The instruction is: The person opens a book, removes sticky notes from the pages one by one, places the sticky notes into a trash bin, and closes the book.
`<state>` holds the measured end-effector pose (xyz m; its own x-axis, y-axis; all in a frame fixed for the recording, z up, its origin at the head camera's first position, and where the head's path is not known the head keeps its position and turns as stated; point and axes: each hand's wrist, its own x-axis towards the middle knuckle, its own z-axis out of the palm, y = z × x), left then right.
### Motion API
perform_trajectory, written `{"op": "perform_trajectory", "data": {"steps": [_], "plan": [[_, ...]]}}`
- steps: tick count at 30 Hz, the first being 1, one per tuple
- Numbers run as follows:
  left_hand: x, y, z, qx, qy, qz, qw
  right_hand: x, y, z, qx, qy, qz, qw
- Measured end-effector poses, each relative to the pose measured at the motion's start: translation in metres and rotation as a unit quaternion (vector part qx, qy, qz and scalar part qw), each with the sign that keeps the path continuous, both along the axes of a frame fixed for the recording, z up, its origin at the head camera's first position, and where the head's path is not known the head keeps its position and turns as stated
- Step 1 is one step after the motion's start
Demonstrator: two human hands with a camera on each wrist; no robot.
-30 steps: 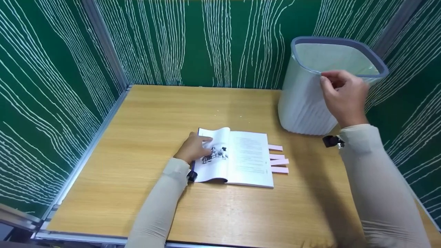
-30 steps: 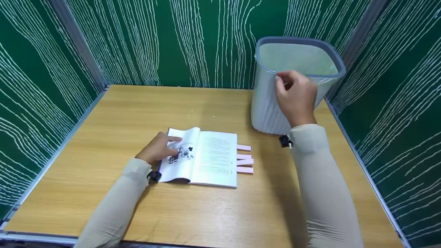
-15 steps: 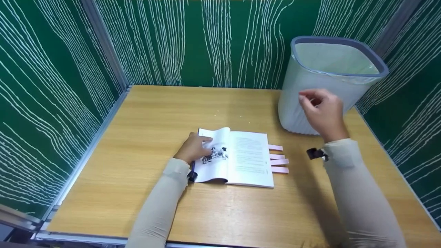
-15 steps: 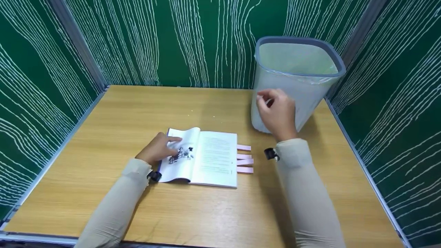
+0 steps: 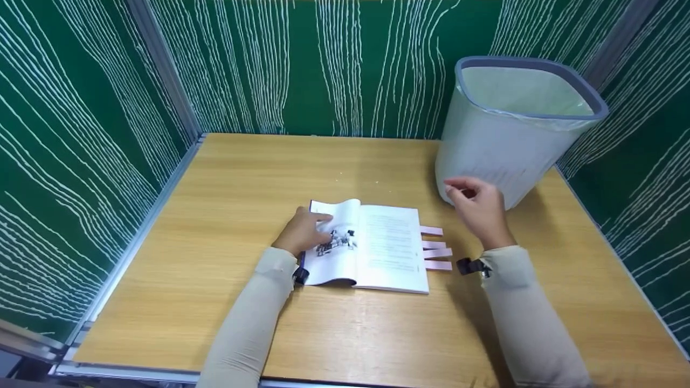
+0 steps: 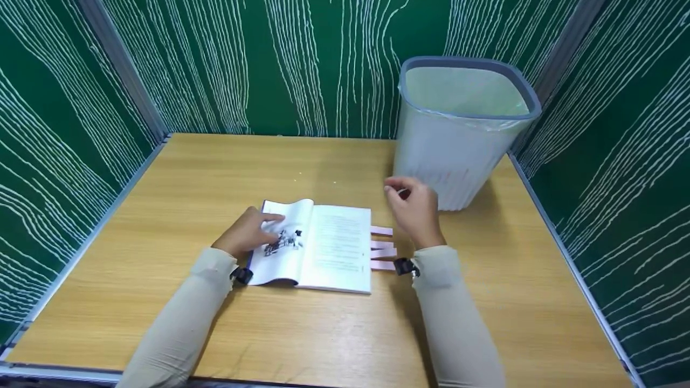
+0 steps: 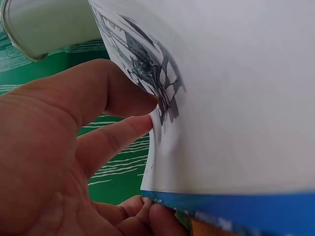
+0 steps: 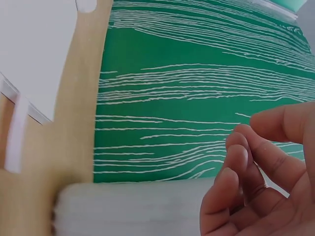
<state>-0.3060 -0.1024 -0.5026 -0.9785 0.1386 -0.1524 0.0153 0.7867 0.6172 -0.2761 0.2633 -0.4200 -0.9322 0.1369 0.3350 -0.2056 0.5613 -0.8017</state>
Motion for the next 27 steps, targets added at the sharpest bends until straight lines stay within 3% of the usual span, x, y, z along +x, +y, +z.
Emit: {"op": "perform_trajectory", "data": {"steps": [9, 16, 27], "plan": [[0.001, 0.001, -0.001, 0.004, -0.008, 0.007, 0.9999, 0.005, -0.007, -0.031, -0.047, -0.070, 0.023, 0.9961], [0.001, 0.001, -0.001, -0.002, -0.011, 0.010, 0.9999, 0.001, -0.011, -0.054, -0.046, -0.148, 0.049, 0.9868], [0.002, 0.002, 0.003, -0.002, -0.015, 0.013, 0.9998, 0.001, -0.012, -0.072, -0.064, -0.218, 0.066, 0.9717]]}}
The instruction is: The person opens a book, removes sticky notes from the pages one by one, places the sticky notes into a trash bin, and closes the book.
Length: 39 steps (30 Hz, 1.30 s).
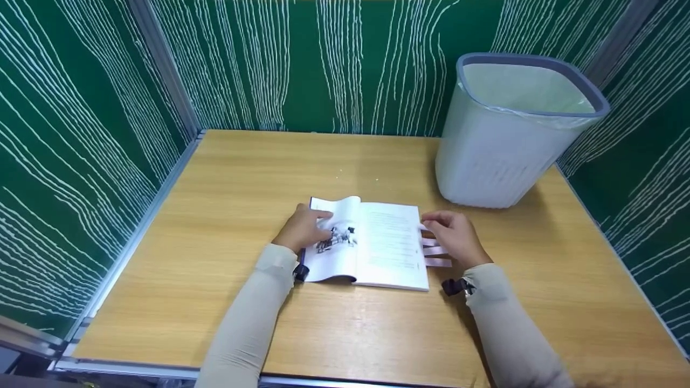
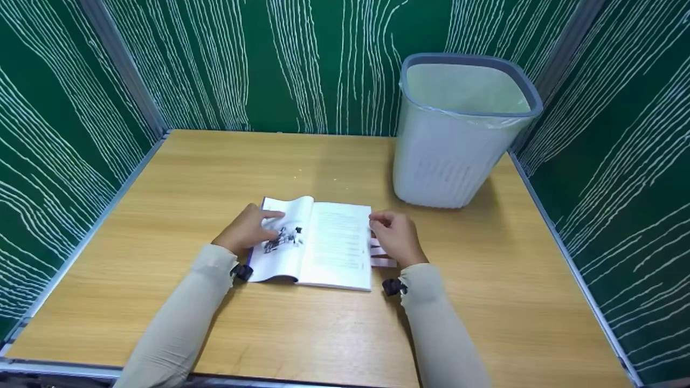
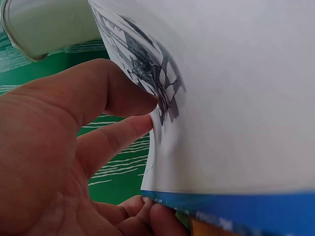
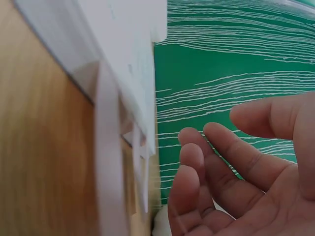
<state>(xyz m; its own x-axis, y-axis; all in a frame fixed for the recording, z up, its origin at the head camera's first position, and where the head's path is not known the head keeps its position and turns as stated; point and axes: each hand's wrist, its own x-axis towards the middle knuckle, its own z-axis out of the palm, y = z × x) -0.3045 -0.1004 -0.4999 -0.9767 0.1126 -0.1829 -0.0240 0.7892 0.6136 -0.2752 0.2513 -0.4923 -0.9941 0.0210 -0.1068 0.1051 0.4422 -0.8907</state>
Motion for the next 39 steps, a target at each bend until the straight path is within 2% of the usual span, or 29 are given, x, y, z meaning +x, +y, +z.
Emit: {"op": "perform_trajectory", "data": {"steps": [4, 9, 16, 22, 24, 28, 31, 34, 36, 39], "plan": [[0.000, 0.001, 0.000, 0.006, -0.004, 0.001, 1.0000, 0.000, 0.001, -0.006, -0.011, -0.019, -0.003, 0.9998], [-0.001, 0.000, -0.001, 0.003, 0.000, -0.003, 1.0000, 0.000, 0.002, -0.010, 0.014, -0.011, 0.003, 0.9998], [-0.002, -0.001, -0.001, 0.000, 0.004, -0.005, 1.0000, 0.001, 0.000, -0.010, 0.019, -0.021, 0.007, 0.9996], [-0.001, -0.001, -0.001, -0.006, 0.016, -0.013, 0.9998, 0.001, 0.000, -0.010, 0.037, -0.010, 0.009, 0.9992], [0.000, -0.001, -0.001, -0.005, 0.015, -0.011, 0.9998, 0.001, -0.001, -0.009, 0.021, -0.012, 0.006, 0.9997], [0.000, -0.001, 0.000, -0.002, 0.014, -0.007, 0.9999, 0.001, -0.002, -0.007, -0.044, -0.025, 0.002, 0.9987], [0.000, -0.001, 0.000, -0.001, 0.011, -0.003, 0.9999, 0.003, -0.003, -0.006, -0.091, -0.008, 0.012, 0.9957], [0.000, -0.001, -0.001, 0.000, 0.008, -0.001, 1.0000, 0.006, -0.006, -0.003, -0.105, 0.025, 0.030, 0.9937], [0.000, -0.001, -0.001, 0.001, 0.006, -0.001, 1.0000, 0.010, -0.009, 0.000, -0.097, 0.044, 0.041, 0.9934], [0.000, -0.001, 0.000, 0.002, 0.000, 0.000, 1.0000, 0.017, -0.016, 0.005, -0.053, 0.092, 0.059, 0.9925]]}}
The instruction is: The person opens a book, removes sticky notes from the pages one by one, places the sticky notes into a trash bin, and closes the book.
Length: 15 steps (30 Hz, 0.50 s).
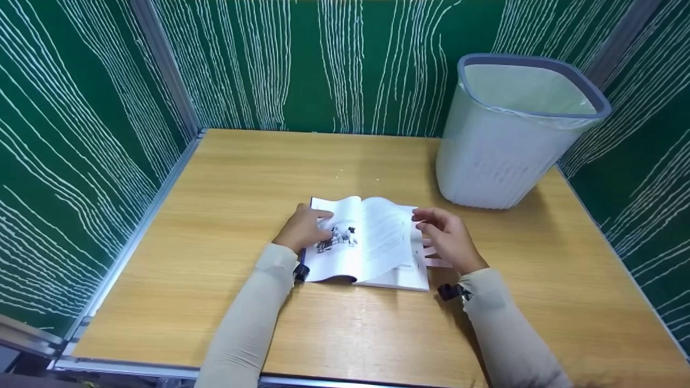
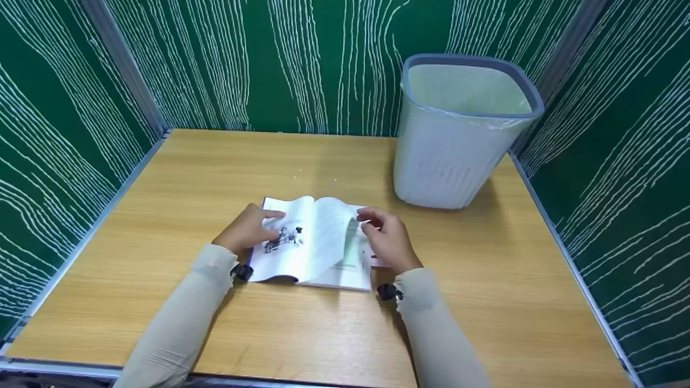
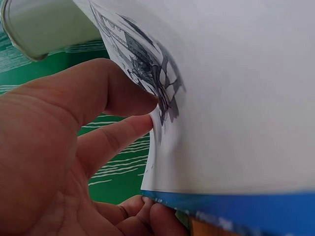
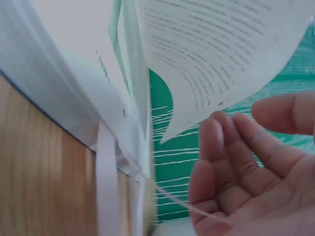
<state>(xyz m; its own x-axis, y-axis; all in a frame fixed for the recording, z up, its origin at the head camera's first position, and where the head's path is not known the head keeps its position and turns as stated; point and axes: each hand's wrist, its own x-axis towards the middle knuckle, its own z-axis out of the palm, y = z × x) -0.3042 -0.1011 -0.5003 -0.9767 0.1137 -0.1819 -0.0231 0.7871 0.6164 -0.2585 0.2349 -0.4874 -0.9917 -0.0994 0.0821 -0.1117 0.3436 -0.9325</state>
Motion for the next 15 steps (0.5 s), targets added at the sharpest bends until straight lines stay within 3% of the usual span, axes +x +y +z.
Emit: {"op": "perform_trajectory", "data": {"steps": [4, 8, 11, 15], "plan": [[0.000, 0.000, 0.001, -0.002, -0.007, 0.005, 1.0000, 0.009, -0.012, 0.004, 0.060, 0.091, 0.020, 0.9939], [0.001, 0.000, 0.001, -0.004, -0.004, -0.001, 1.0000, 0.016, -0.023, 0.004, 0.068, 0.161, 0.053, 0.9832], [-0.001, -0.001, -0.001, -0.010, 0.007, -0.012, 0.9999, 0.022, -0.032, 0.002, 0.053, 0.184, 0.084, 0.9779], [-0.003, -0.002, -0.002, -0.024, 0.025, -0.031, 0.9989, 0.029, -0.043, -0.004, 0.038, 0.184, 0.139, 0.9723]]}}
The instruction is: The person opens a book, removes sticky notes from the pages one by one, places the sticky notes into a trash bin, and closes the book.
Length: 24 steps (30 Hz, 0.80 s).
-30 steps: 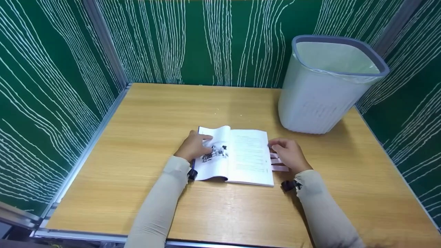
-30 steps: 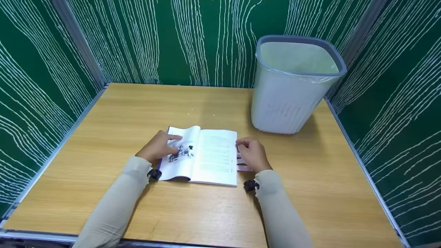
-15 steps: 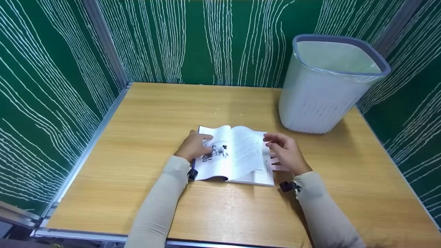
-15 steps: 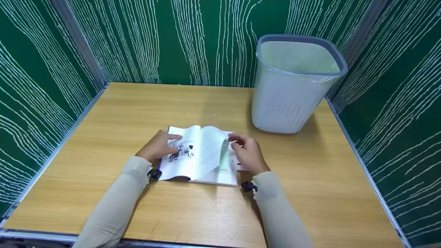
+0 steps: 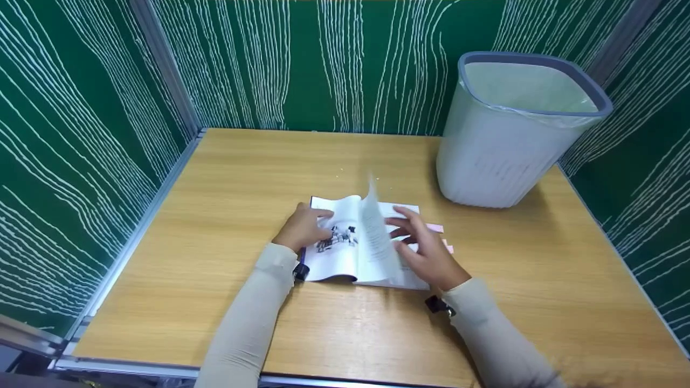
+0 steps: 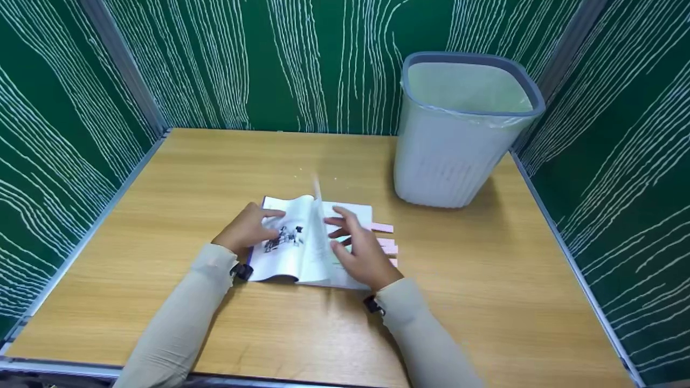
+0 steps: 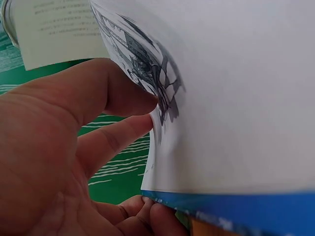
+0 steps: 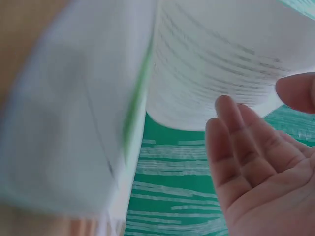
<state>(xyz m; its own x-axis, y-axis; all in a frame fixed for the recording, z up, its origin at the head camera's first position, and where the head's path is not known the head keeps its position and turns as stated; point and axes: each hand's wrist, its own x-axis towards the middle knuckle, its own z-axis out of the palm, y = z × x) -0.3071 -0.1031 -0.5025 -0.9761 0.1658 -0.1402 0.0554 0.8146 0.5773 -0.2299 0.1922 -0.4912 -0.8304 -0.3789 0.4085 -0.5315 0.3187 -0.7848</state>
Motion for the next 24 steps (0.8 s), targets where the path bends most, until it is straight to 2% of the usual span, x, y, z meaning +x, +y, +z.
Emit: {"op": "perform_trajectory", "data": {"steps": [4, 7, 9, 12, 15, 17, 21, 24], "plan": [[-0.001, -0.001, 0.000, -0.008, 0.016, -0.021, 0.9996, 0.005, -0.010, -0.006, 0.012, -0.010, 0.050, 0.9986], [-0.003, -0.002, 0.000, 0.002, 0.023, -0.031, 0.9993, 0.009, -0.015, -0.009, 0.027, -0.018, 0.066, 0.9973], [-0.004, -0.003, 0.000, 0.022, 0.024, -0.031, 0.9990, 0.011, -0.017, -0.010, 0.028, -0.020, 0.077, 0.9965], [-0.004, -0.007, 0.002, 0.096, 0.006, -0.019, 0.9952, 0.013, -0.018, -0.010, 0.028, -0.022, 0.097, 0.9946], [-0.004, -0.011, 0.005, 0.198, -0.015, -0.003, 0.9800, 0.015, -0.019, -0.009, 0.035, -0.028, 0.117, 0.9921], [-0.004, -0.013, 0.008, 0.248, -0.015, 0.001, 0.9687, 0.015, -0.020, -0.009, 0.046, -0.034, 0.128, 0.9901], [-0.004, -0.012, 0.013, 0.296, 0.028, -0.014, 0.9546, 0.016, -0.021, -0.008, 0.076, -0.043, 0.137, 0.9868], [-0.003, -0.008, 0.016, 0.333, 0.047, -0.019, 0.9416, 0.016, -0.022, -0.008, 0.088, -0.020, 0.145, 0.9853]]}}
